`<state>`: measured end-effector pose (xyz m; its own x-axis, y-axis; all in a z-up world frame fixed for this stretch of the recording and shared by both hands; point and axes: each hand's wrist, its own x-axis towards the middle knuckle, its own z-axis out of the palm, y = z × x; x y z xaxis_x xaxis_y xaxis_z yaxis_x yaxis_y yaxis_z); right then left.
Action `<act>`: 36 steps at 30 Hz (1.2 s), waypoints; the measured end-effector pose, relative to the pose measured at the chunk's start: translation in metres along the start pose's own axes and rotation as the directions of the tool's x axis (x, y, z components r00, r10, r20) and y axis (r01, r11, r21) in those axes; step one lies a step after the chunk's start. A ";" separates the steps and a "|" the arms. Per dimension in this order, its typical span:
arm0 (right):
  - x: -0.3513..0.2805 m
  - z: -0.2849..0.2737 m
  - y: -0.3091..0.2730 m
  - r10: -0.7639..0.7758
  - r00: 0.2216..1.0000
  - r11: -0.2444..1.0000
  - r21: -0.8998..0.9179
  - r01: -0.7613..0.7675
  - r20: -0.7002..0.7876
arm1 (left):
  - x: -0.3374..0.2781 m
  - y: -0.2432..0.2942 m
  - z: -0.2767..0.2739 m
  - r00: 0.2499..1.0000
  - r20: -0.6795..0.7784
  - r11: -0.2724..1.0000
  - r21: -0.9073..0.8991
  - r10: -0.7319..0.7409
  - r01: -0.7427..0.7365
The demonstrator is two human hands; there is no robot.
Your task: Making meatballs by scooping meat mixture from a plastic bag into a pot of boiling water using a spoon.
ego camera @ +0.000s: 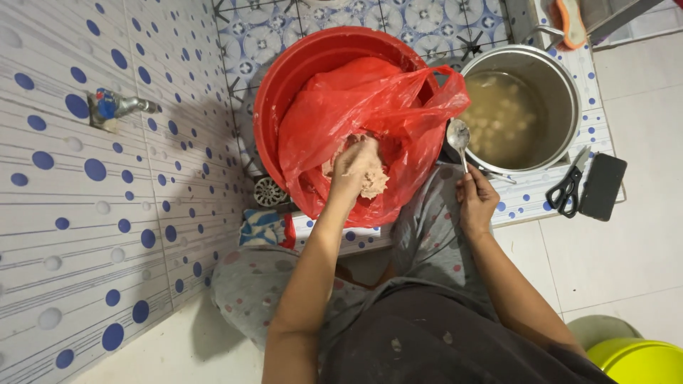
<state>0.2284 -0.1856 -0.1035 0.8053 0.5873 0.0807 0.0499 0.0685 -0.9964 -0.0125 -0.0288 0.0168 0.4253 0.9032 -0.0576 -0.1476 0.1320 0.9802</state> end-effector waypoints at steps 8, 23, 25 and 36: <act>0.004 -0.002 0.004 0.004 1.000 0.999 0.039 -0.004 -0.008 | 0.024 -0.072 0.009 0.984 -0.168 0.985 -0.152 0.059 -0.085; 0.004 -0.002 -0.001 -0.004 1.000 1.000 0.008 0.004 0.012 | 0.014 0.018 0.004 0.997 -0.067 0.972 -0.233 -0.035 0.019; 0.003 -0.001 -0.001 -0.005 1.000 1.000 0.013 0.005 0.011 | 0.010 0.012 0.004 0.995 -0.103 0.983 -0.180 0.002 -0.021; 0.003 -0.001 -0.003 0.003 1.000 1.000 0.024 -0.003 -0.008 | 0.018 -0.004 -0.003 0.991 -0.115 0.972 -0.213 0.074 -0.098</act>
<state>0.2319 -0.1849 -0.1008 0.8100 0.5814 0.0771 0.0333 0.0857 -0.9958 -0.0067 -0.0121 0.0119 0.3079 0.9514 -0.0060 -0.3752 0.1273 0.9182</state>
